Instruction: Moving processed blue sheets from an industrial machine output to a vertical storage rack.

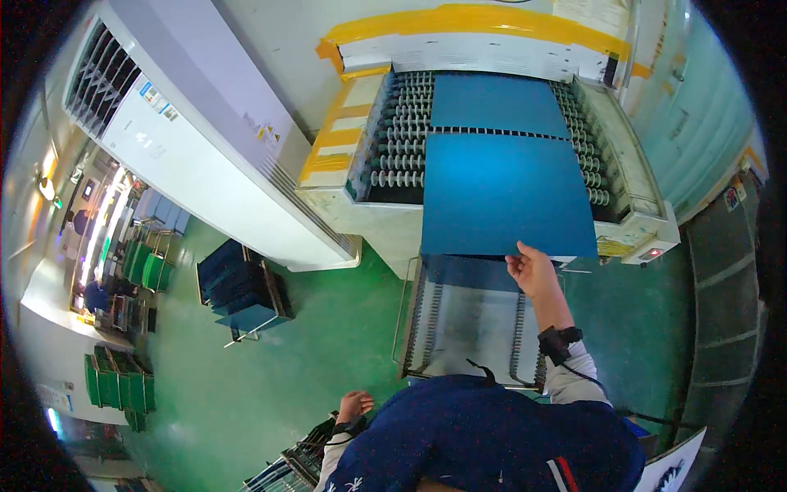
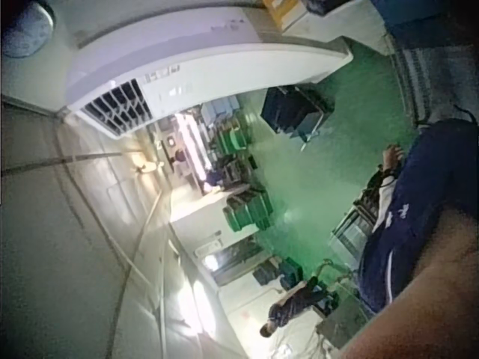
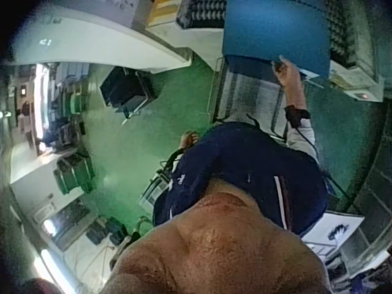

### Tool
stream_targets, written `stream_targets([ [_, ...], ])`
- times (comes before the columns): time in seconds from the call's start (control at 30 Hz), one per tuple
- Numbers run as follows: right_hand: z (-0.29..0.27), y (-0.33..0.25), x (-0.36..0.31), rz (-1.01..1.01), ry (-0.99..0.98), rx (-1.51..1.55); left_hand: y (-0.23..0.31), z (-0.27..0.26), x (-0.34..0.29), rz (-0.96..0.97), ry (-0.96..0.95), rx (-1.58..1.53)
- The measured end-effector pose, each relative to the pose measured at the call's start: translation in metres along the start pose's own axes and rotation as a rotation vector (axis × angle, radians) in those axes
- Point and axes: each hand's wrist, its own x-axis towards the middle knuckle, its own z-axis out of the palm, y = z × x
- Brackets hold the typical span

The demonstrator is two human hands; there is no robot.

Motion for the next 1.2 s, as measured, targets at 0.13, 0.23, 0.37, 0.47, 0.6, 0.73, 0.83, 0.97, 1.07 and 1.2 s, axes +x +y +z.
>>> stream_targets([
  [0.13,0.004,-0.002,0.002,-0.015,-0.007,-0.021,-0.003,0.000,-0.004,-0.016,0.083,0.037],
  [0.23,0.005,-0.003,0.005,-0.005,-0.011,-0.028,-0.007,0.000,-0.005,-0.011,0.104,0.036],
  [0.37,0.002,-0.005,0.012,-0.017,-0.015,-0.024,-0.003,0.004,-0.011,-0.029,0.074,-0.024],
  [0.47,0.001,-0.006,0.017,-0.017,-0.038,-0.023,-0.004,0.003,-0.009,-0.029,0.096,0.039],
  [0.6,0.009,-0.007,0.014,-0.037,-0.035,-0.034,-0.011,-0.009,-0.001,-0.058,0.046,-0.026],
  [0.73,0.008,-0.008,0.020,-0.039,-0.033,-0.024,-0.014,-0.010,0.001,-0.057,0.071,0.009],
  [0.83,0.006,-0.010,0.026,-0.031,-0.015,-0.024,-0.014,-0.004,-0.003,-0.049,0.094,0.034],
  [0.97,0.007,-0.011,0.032,-0.030,-0.033,-0.043,-0.021,-0.010,0.000,-0.057,0.124,0.037],
  [1.07,0.008,-0.013,0.035,-0.029,-0.046,-0.026,-0.025,-0.013,0.003,-0.073,0.114,0.022],
  [1.2,0.012,-0.014,0.036,-0.037,-0.023,-0.029,-0.027,-0.010,-0.001,-0.060,0.097,0.010],
])
